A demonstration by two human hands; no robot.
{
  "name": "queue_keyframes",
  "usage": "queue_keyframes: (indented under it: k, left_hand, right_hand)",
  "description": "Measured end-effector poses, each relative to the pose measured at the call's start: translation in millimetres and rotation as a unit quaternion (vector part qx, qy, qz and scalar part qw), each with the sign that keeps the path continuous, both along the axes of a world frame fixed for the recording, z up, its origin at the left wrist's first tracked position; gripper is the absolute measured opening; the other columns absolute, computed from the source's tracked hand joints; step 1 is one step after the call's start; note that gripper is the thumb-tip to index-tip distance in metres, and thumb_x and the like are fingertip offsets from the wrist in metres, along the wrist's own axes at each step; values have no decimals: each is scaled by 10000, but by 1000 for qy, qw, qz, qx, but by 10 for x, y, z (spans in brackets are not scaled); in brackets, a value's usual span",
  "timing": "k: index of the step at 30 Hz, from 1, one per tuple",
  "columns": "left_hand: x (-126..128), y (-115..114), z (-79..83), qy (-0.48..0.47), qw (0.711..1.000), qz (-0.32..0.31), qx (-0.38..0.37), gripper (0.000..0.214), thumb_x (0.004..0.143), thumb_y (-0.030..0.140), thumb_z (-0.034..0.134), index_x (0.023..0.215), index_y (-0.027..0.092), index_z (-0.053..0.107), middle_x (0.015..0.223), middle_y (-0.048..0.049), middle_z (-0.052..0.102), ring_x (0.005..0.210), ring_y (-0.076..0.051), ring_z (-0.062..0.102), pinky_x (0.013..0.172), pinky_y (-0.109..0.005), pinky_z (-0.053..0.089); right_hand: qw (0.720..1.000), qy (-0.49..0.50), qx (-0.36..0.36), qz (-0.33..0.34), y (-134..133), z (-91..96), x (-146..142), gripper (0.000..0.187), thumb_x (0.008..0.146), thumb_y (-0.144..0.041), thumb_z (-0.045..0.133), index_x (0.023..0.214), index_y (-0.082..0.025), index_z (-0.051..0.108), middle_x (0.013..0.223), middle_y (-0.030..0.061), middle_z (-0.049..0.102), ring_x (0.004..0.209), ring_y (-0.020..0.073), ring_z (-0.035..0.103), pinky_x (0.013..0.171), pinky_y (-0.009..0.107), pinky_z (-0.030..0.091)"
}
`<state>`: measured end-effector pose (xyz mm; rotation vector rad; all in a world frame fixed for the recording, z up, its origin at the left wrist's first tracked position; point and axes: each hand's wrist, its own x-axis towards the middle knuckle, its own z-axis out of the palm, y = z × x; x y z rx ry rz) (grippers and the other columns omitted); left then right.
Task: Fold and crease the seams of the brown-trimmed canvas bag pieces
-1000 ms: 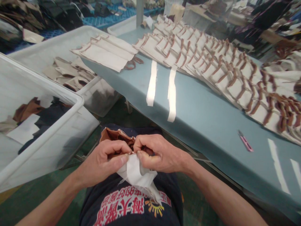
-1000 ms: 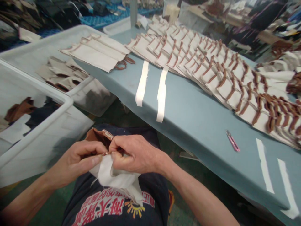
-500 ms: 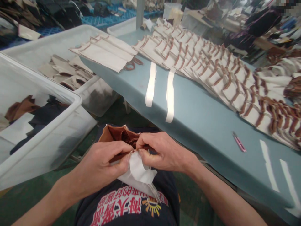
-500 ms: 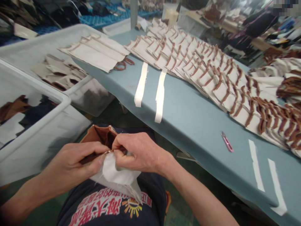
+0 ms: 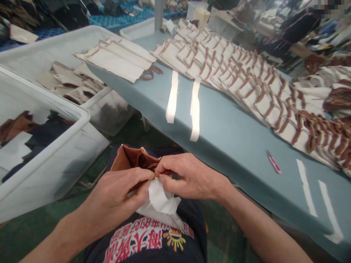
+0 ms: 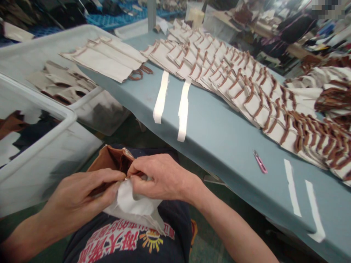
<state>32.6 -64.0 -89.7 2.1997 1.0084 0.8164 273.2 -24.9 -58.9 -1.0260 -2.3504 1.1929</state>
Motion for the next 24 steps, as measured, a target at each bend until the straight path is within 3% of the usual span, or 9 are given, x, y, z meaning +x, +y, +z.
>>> queue_keyframes:
  k: [5, 14, 20, 24]
  left_hand:
    - [-11, 30, -17, 32, 996, -33, 70, 146, 1160, 218, 488, 1188, 246, 628, 860, 42, 767, 704, -129, 752, 694, -234, 511]
    - [38, 29, 14, 17, 997, -38, 63, 136, 1159, 200, 502, 1172, 251, 627, 877, 54, 767, 721, -103, 751, 693, -207, 513]
    - [29, 7, -75, 40, 987, -44, 148, 198, 1184, 202, 441, 1224, 204, 635, 967, -14, 792, 818, -149, 780, 736, -252, 554]
    - [19, -10, -138, 67, 977, -28, 200, 260, 1186, 217, 430, 1208, 205, 689, 954, -30, 812, 783, -173, 773, 692, -273, 573]
  right_hand:
    - [999, 32, -26, 2, -7, -42, 18, 135, 876, -73, 625, 862, -164, 723, 754, -25, 675, 651, 106, 548, 636, 226, 368]
    - [975, 119, -187, -30, -33, -155, 62, 68, 831, -158, 599, 814, -176, 663, 694, -55, 561, 625, 96, 472, 585, 208, 358]
    - [916, 158, -364, -54, -45, -191, 48, 197, 808, -347, 644, 869, -162, 672, 751, -26, 588, 643, 108, 476, 575, 232, 382]
    - [881, 189, -428, -65, -70, -207, 28, 280, 778, -422, 708, 861, -157, 667, 759, -17, 607, 632, 102, 479, 581, 237, 379]
